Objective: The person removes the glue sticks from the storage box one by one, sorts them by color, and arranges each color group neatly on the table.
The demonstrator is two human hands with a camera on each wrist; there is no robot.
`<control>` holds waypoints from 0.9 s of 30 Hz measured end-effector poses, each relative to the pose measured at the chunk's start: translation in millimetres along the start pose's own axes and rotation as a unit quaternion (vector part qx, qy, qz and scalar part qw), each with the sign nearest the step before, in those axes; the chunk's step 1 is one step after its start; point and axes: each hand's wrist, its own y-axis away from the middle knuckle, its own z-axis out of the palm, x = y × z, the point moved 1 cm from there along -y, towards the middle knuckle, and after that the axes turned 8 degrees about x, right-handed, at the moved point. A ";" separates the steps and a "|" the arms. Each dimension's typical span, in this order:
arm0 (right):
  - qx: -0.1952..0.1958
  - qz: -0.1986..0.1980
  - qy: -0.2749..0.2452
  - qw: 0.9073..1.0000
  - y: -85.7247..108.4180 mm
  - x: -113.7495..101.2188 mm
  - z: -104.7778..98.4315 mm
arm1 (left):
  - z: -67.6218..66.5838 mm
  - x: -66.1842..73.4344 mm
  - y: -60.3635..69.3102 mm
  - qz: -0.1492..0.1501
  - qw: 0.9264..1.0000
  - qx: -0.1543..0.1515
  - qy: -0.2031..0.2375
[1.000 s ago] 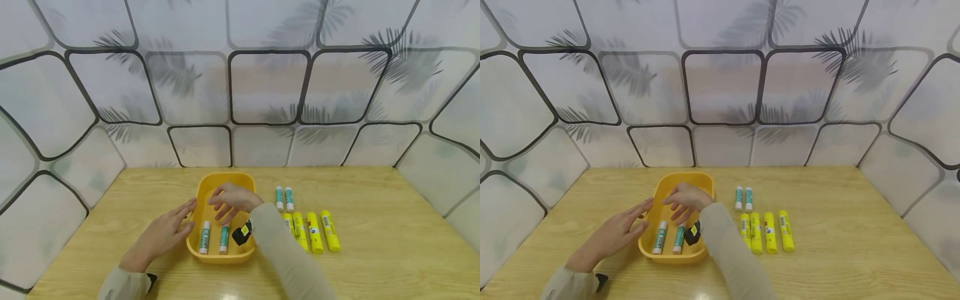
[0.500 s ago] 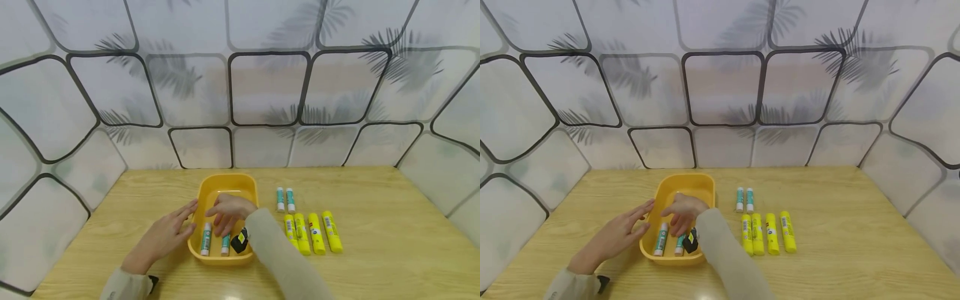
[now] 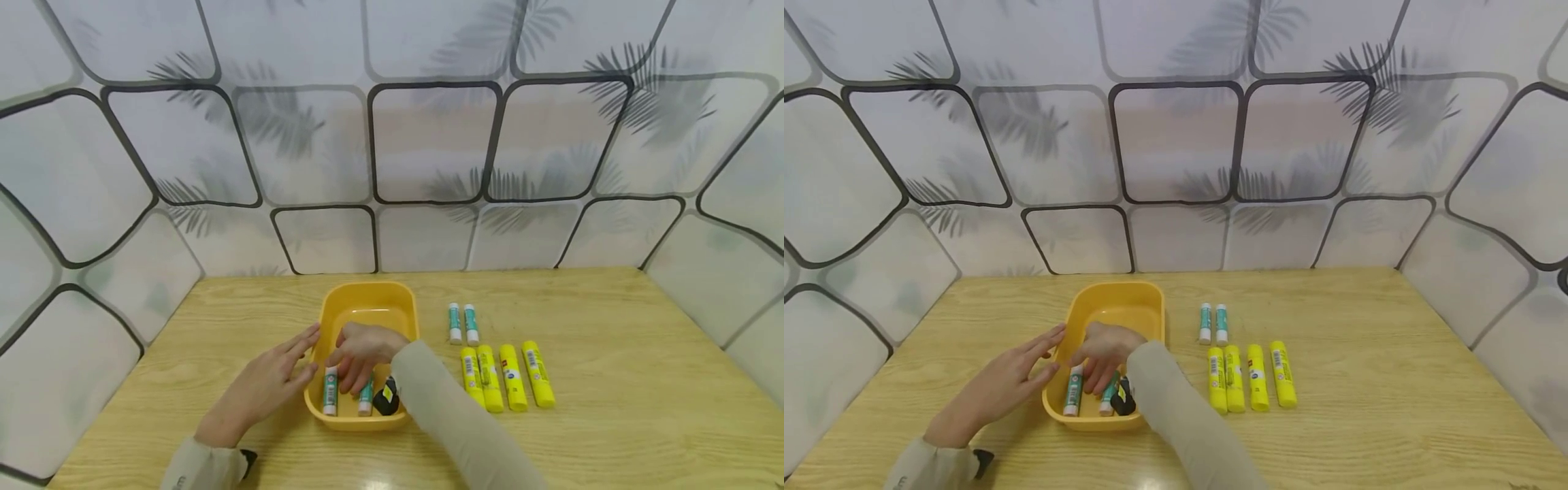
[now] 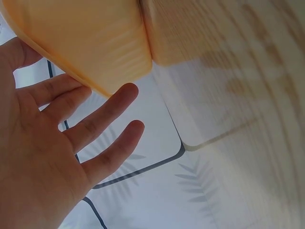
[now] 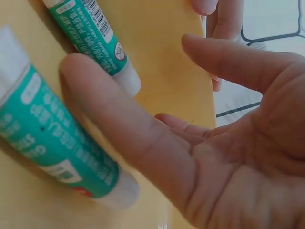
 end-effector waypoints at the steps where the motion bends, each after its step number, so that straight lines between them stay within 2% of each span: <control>1: 0.003 0.000 -0.005 1.000 -0.4 -0.4 0.2 | -0.4 0.1 -0.3 0.000 1.000 -0.001 0.001; 9: 0.000 -0.015 -0.050 0.999 -3.9 -4.7 4.1 | -3.9 0.0 0.9 -0.003 1.000 -0.003 0.001; 17: 0.022 -0.025 -0.040 0.999 -3.1 -4.4 4.4 | -1.8 0.0 1.5 0.004 1.000 0.003 0.008; 21: 0.028 -0.031 -0.050 0.998 -2.6 -3.0 1.1 | -0.7 0.3 1.8 0.005 1.000 0.002 0.009; 27: 0.015 -0.037 -0.044 0.998 -2.5 -0.5 0.2 | 0.4 1.0 0.4 0.004 1.000 -0.002 0.007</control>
